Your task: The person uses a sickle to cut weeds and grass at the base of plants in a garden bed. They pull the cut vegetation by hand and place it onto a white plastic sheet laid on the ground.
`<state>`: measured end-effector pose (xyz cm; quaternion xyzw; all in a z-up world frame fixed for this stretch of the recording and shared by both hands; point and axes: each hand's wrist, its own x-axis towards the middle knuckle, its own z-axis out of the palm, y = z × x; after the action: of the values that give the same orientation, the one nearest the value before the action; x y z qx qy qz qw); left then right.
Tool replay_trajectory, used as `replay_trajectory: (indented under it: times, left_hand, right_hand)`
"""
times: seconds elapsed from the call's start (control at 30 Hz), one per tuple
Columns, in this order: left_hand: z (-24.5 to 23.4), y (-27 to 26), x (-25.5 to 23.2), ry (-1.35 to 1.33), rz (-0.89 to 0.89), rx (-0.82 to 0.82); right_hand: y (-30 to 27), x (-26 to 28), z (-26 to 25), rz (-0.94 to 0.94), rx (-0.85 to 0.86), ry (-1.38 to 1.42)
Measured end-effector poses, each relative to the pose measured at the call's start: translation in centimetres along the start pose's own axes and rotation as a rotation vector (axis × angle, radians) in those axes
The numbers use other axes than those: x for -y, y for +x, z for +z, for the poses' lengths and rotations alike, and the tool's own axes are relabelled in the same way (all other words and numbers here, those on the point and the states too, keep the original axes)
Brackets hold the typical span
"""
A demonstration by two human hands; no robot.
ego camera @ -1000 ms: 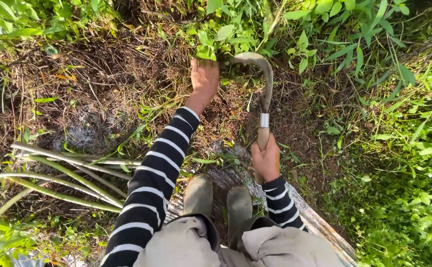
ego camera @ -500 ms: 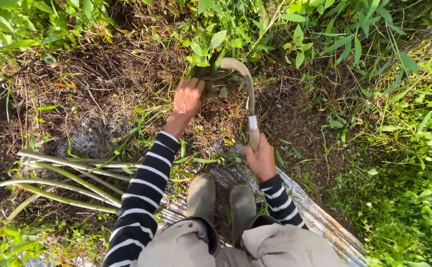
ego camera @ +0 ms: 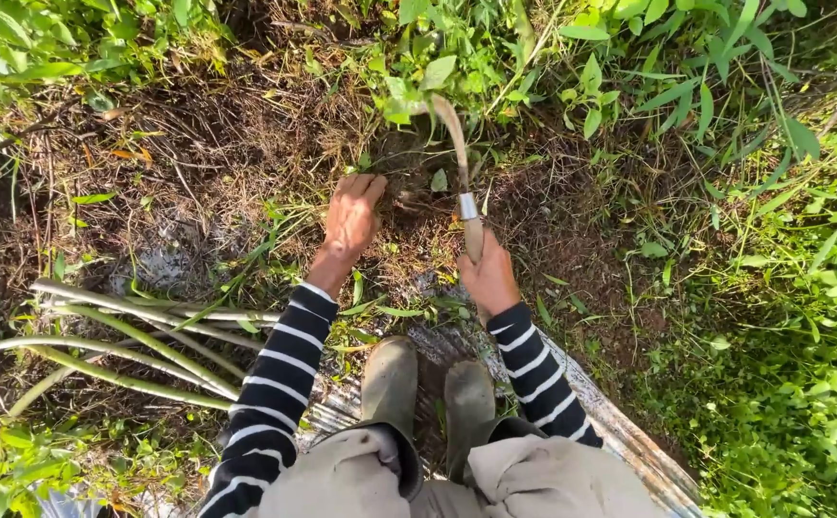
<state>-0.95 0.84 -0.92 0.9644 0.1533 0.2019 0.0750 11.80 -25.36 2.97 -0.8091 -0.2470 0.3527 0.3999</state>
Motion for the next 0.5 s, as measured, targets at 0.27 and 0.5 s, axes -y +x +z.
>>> replay_trajectory:
  times: [0.27, 0.5]
  left_hand:
    - [-4.8, 0.3, -1.0, -0.366, -0.217, -0.042]
    - [-4.5, 0.3, -0.2, -0.405, -0.074, -0.304]
  right_hand:
    - [-4.5, 1.5, -0.3, 0.118, 0.033, 0.051]
    - [-7.1, -4.0, 0.2, 0.155, 0.097, 0.255]
